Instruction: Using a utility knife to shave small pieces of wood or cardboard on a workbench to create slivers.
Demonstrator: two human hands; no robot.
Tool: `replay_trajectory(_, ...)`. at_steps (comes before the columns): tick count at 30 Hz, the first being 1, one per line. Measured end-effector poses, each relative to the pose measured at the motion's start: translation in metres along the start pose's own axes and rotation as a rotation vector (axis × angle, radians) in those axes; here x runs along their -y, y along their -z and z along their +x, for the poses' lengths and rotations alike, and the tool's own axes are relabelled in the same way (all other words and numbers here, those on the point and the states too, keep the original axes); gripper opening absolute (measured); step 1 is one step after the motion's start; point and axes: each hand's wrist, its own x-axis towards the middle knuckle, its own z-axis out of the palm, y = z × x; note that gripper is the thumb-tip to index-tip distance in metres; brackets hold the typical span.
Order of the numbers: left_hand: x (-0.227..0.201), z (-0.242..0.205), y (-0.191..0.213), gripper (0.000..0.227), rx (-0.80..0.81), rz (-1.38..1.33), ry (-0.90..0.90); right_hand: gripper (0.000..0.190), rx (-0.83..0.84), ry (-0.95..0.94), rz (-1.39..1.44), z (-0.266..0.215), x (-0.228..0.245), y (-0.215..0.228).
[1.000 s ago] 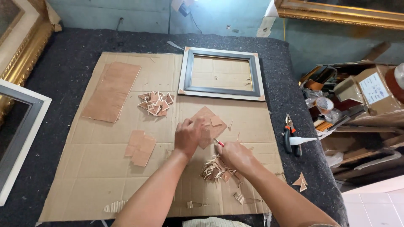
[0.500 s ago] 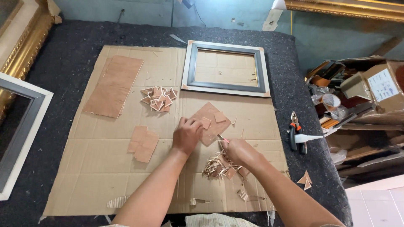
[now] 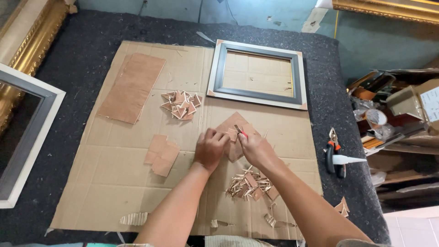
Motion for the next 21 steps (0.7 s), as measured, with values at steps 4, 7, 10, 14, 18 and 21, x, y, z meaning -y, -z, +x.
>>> replay_trajectory(4, 0.001, -0.001, 0.000, 0.014, 0.010, -0.017, 0.011, 0.045, -0.019, 0.061, 0.089, -0.004, 0.018, -0.005)
replay_trajectory(7, 0.000, 0.006, 0.011, 0.007, -0.015, -0.038, -0.029, 0.051, 0.042, 0.026, -0.081, -0.019, 0.038, 0.001)
replay_trajectory(10, 0.001, 0.006, 0.006, 0.004, -0.041, -0.052, -0.002, 0.050, 0.032, -0.007, -0.119, -0.011, 0.033, -0.006)
replay_trajectory(14, 0.002, 0.004, 0.003, 0.008, -0.026, -0.030, 0.013, 0.048, 0.007, 0.008, -0.198, 0.010, 0.019, -0.025)
replay_trajectory(18, 0.001, 0.006, 0.002, 0.016, 0.000, 0.012, 0.039, 0.044, -0.236, 0.174, -0.475, 0.031, -0.015, -0.052)
replay_trajectory(21, -0.001, 0.012, 0.008, 0.019, 0.058, 0.012, 0.081, 0.051, 0.018, 0.017, -0.269, 0.020, 0.018, -0.031)
